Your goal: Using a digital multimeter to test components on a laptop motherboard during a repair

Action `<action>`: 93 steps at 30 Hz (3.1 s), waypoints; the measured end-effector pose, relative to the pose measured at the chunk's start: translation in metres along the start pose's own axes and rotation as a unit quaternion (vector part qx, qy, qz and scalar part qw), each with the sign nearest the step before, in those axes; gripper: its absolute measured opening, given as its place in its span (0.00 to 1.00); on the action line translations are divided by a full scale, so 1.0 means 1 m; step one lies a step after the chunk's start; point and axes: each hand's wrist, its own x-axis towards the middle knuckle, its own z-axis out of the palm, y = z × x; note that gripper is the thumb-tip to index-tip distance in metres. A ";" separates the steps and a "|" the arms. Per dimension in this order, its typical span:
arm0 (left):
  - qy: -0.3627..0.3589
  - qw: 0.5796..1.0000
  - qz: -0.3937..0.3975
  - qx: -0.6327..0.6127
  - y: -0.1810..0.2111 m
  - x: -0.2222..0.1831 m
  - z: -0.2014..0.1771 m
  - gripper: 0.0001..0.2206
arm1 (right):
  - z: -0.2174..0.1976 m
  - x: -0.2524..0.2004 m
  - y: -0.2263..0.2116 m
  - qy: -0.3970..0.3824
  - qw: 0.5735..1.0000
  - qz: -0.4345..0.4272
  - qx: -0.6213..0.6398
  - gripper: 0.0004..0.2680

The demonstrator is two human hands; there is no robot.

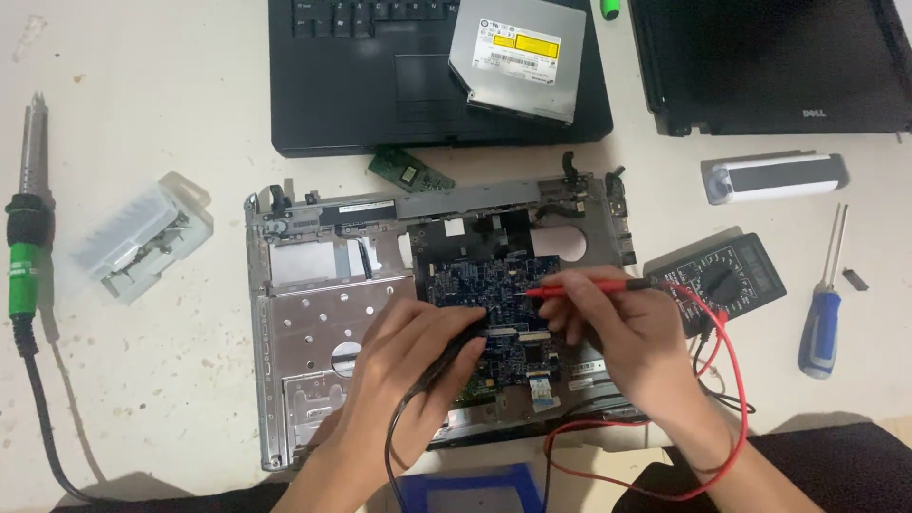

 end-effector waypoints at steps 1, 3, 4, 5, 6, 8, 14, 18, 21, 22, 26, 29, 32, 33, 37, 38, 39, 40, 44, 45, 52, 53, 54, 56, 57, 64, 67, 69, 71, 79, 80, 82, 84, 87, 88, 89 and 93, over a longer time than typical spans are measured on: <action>0.002 1.000 0.006 0.000 0.000 0.000 0.000 0.10 | 0.000 0.000 0.000 -0.005 1.000 -0.001 0.002 0.16; 0.002 1.000 -0.002 0.004 -0.001 -0.001 0.001 0.10 | 0.001 -0.001 -0.004 -0.004 0.999 -0.015 -0.031 0.15; 0.001 1.000 -0.009 0.007 -0.002 -0.001 0.002 0.10 | 0.001 -0.002 -0.006 -0.002 0.998 -0.028 -0.063 0.15; 0.000 1.000 -0.009 0.007 -0.002 -0.001 0.002 0.10 | 0.002 -0.002 -0.006 -0.002 0.998 -0.028 -0.063 0.15; 0.000 1.000 -0.009 0.008 -0.002 -0.001 0.002 0.10 | 0.002 -0.002 -0.006 -0.004 0.996 -0.042 -0.077 0.16; -0.001 1.000 -0.009 0.010 -0.002 -0.001 0.002 0.10 | 0.003 -0.002 -0.006 -0.007 0.994 -0.057 -0.092 0.16; 0.004 1.000 0.003 0.003 -0.002 -0.001 0.002 0.09 | 0.001 0.000 0.000 -0.005 0.990 -0.059 -0.129 0.16; 0.000 1.000 -0.014 0.009 -0.002 -0.002 0.003 0.10 | 0.003 -0.003 -0.009 -0.014 0.992 -0.082 -0.099 0.16; 0.001 1.000 -0.011 0.006 -0.001 -0.001 0.002 0.09 | 0.003 -0.002 -0.008 -0.007 0.994 -0.060 -0.089 0.15; 0.003 1.000 -0.009 0.005 0.000 -0.001 0.001 0.10 | 0.003 -0.002 -0.007 -0.007 0.992 -0.079 -0.098 0.15; -0.005 1.000 -0.012 0.008 -0.001 -0.002 0.000 0.10 | -0.001 0.002 -0.003 0.000 0.996 -0.066 -0.059 0.14; -0.001 1.000 -0.009 0.009 -0.003 -0.004 0.002 0.10 | 0.000 0.000 -0.007 0.018 0.996 -0.077 -0.038 0.14; -0.002 1.000 -0.006 0.016 -0.003 -0.003 0.002 0.10 | -0.001 0.001 -0.004 0.031 0.998 -0.052 -0.014 0.14; -0.003 1.000 -0.010 0.017 -0.002 -0.003 0.002 0.10 | -0.002 0.001 -0.004 0.025 0.996 -0.074 -0.041 0.13; -0.003 1.000 -0.002 0.017 -0.001 0.000 0.000 0.09 | 0.000 0.003 -0.006 0.025 0.994 -0.085 -0.059 0.14; -0.002 1.000 -0.001 0.017 -0.002 -0.001 0.001 0.09 | -0.001 0.004 -0.003 0.026 0.994 -0.086 -0.060 0.14; -0.002 1.000 -0.006 0.023 -0.003 -0.001 0.002 0.10 | -0.002 0.004 0.000 0.025 0.995 -0.090 -0.040 0.13; -0.002 1.000 -0.012 0.028 -0.003 -0.002 0.004 0.10 | -0.003 0.003 0.003 0.025 0.995 -0.094 -0.021 0.13; -0.010 0.999 -0.024 0.032 -0.004 -0.002 0.004 0.10 | -0.003 0.002 -0.005 0.029 0.995 -0.081 -0.060 0.14; -0.005 0.999 -0.021 0.032 -0.004 -0.003 0.005 0.10 | -0.003 0.002 -0.005 0.024 0.996 -0.070 -0.043 0.14; -0.002 0.999 -0.010 0.031 -0.002 0.000 0.004 0.09 | -0.003 0.003 -0.007 0.025 0.995 -0.077 -0.063 0.15; -0.002 0.999 -0.010 0.031 -0.002 -0.001 0.004 0.09 | -0.003 0.003 -0.006 0.025 0.995 -0.077 -0.063 0.15; -0.002 0.999 -0.013 0.034 -0.003 -0.002 0.005 0.09 | -0.003 0.003 -0.004 0.025 0.997 -0.058 -0.040 0.15; -0.002 0.999 -0.016 0.037 -0.003 -0.003 0.005 0.10 | -0.005 0.003 -0.003 0.025 0.999 -0.039 -0.018 0.15; -0.003 0.999 -0.016 0.038 -0.004 -0.003 0.005 0.10 | -0.006 0.003 -0.002 0.031 0.998 -0.042 -0.027 0.15; -0.002 0.999 -0.015 0.038 -0.003 -0.003 0.005 0.10 | -0.007 0.006 -0.013 0.054 0.998 -0.009 0.027 0.15; -0.004 0.999 -0.032 0.030 -0.004 -0.004 0.006 0.10 | -0.009 0.008 -0.011 0.074 0.997 -0.018 -0.016 0.14; -0.014 0.999 -0.040 0.024 -0.001 -0.001 0.006 0.11 | -0.010 0.007 -0.012 0.084 0.996 0.006 -0.011 0.14; -0.022 0.998 -0.050 0.024 0.003 -0.001 0.004 0.11 | -0.010 0.007 -0.012 0.087 0.996 0.028 -0.003 0.15; 0.076 0.993 -0.084 -0.038 0.013 0.006 -0.018 0.21 | -0.006 -0.007 -0.007 0.071 0.996 0.010 -0.044 0.13; 0.079 0.993 -0.085 -0.033 0.011 0.005 -0.019 0.21 | -0.004 -0.009 -0.007 0.066 0.997 0.008 -0.042 0.13; 0.094 0.990 -0.099 -0.037 0.006 0.004 -0.021 0.22 | -0.001 -0.012 -0.008 0.033 0.992 -0.013 -0.121 0.14; 0.096 0.990 -0.098 -0.021 -0.001 0.002 -0.022 0.22 | 0.005 -0.013 -0.003 0.022 0.995 -0.028 -0.097 0.14; 0.090 0.989 -0.118 -0.013 -0.009 -0.005 -0.022 0.23 | 0.007 -0.014 0.001 0.012 0.996 -0.045 -0.082 0.14; 0.084 0.987 -0.136 -0.016 -0.012 -0.007 -0.024 0.24 | 0.008 -0.013 0.001 0.012 0.995 -0.052 -0.089 0.14; 0.086 0.986 -0.139 -0.017 -0.013 -0.010 -0.022 0.24 | 0.006 -0.015 0.001 0.010 0.995 -0.051 -0.090 0.14; 0.072 0.967 -0.225 -0.093 -0.013 -0.012 -0.024 0.25 | 0.006 -0.013 0.004 0.038 0.996 0.006 -0.085 0.13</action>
